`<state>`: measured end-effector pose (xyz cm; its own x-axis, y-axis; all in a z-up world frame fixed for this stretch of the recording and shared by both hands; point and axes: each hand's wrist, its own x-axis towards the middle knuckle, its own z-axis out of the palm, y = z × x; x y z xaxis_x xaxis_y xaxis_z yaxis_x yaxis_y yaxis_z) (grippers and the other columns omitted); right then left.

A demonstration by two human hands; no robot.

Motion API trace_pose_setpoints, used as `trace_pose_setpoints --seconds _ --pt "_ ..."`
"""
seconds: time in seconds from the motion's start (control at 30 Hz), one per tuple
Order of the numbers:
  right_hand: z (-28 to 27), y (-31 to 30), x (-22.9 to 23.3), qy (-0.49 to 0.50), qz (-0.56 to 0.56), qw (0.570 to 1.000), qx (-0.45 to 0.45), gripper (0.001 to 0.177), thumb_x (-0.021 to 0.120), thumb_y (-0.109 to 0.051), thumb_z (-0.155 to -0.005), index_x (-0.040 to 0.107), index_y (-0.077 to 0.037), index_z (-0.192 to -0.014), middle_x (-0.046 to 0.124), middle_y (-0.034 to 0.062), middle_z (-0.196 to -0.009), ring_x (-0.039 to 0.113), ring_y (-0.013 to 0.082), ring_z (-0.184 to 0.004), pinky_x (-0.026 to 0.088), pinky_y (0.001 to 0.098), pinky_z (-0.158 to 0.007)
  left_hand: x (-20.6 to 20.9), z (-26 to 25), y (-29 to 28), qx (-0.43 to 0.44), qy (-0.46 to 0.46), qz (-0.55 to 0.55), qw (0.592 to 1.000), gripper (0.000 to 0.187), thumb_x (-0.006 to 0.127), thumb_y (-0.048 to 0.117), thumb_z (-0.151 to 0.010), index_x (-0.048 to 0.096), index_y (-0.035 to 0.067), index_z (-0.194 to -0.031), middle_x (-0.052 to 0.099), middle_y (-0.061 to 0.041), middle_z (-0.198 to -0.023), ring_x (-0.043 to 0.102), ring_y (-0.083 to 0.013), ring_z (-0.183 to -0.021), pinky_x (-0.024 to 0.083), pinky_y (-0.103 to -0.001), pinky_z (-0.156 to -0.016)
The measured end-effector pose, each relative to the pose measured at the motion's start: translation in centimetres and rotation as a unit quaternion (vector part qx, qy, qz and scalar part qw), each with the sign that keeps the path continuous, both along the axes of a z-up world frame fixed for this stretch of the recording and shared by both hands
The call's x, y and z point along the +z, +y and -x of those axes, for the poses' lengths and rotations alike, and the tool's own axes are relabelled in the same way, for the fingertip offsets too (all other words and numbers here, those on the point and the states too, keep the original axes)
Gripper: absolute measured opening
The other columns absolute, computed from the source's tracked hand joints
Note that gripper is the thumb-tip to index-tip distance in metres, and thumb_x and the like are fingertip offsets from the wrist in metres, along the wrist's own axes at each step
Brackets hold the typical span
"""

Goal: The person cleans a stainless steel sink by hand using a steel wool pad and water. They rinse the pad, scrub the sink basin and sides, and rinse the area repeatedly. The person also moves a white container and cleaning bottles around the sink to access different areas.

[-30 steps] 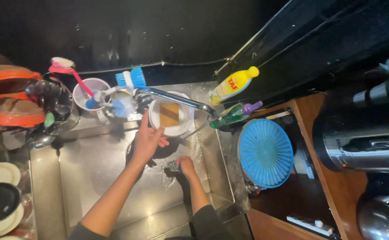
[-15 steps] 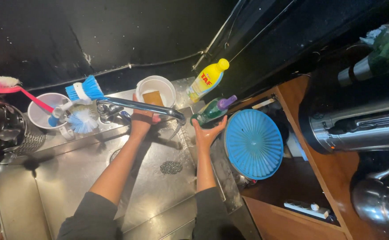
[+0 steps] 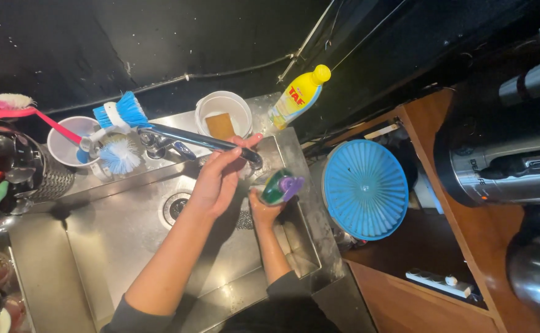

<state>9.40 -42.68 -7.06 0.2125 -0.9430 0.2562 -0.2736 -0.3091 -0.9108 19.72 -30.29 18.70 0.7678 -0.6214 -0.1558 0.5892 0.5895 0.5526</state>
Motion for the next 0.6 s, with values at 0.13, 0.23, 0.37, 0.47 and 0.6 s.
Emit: trace_pose_setpoints --seconds 0.13,0.23,0.37,0.47,0.6 --pt "3.9 4.5 -9.0 -0.030 -0.130 0.986 0.101 0.078 0.088 0.006 -0.046 0.065 -0.001 -0.120 0.071 0.0212 -0.112 0.069 0.0366 -0.117 0.050 0.0504 -0.102 -0.8 2.9 1.8 0.061 -0.009 -0.017 0.998 0.012 0.055 0.017 -0.104 0.055 0.005 -0.106 0.066 -0.019 -0.086 0.069 -0.0245 -0.100 0.037 -0.044 -0.119" --pt "2.7 7.0 -12.4 0.027 -0.173 0.962 0.208 0.081 0.095 -0.010 -0.058 0.058 0.001 -0.129 0.068 0.0300 -0.118 0.064 0.0471 -0.118 0.044 0.0573 -0.110 -3.7 5.2 5.6 0.083 -0.036 -0.056 0.994 0.011 0.053 0.014 -0.105 0.053 0.003 -0.106 0.061 -0.022 -0.072 0.074 -0.0303 -0.084 0.031 -0.050 -0.123" --pt "1.0 9.9 -4.6 0.219 -0.256 0.896 0.291 0.112 0.085 0.001 -0.066 0.022 0.002 -0.159 0.048 0.0383 -0.148 0.045 0.0547 -0.139 0.032 0.0573 -0.126 -3.0 7.3 9.8 0.070 -0.073 -0.115 0.988 0.034 0.073 0.004 -0.090 0.048 0.005 -0.114 0.062 -0.013 -0.070 0.071 -0.0225 -0.070 0.043 -0.050 -0.115" --pt "2.0 10.4 -4.0 0.240 -0.249 0.871 0.348 0.104 0.083 -0.046 -0.062 0.038 -0.018 -0.151 0.060 0.0112 -0.136 0.062 0.0327 -0.122 0.054 0.0508 -0.092 -2.0 8.7 11.9 0.035 -0.117 -0.231 0.965 0.030 0.077 0.010 -0.087 0.056 0.016 -0.107 0.058 0.003 -0.077 0.059 -0.0118 -0.084 0.048 -0.045 -0.115" --pt "3.6 10.1 -0.9 0.222 -0.263 0.846 0.408 0.102 0.085 -0.049 -0.062 0.040 -0.027 -0.151 0.064 0.0070 -0.136 0.066 0.0291 -0.119 0.054 0.0459 -0.096 -4.3 10.2 12.4 0.025 -0.172 -0.407 0.897 0.019 0.080 0.013 -0.087 0.068 0.012 -0.101 0.069 0.000 -0.090 0.063 -0.0105 -0.086 0.050 -0.027 -0.082"
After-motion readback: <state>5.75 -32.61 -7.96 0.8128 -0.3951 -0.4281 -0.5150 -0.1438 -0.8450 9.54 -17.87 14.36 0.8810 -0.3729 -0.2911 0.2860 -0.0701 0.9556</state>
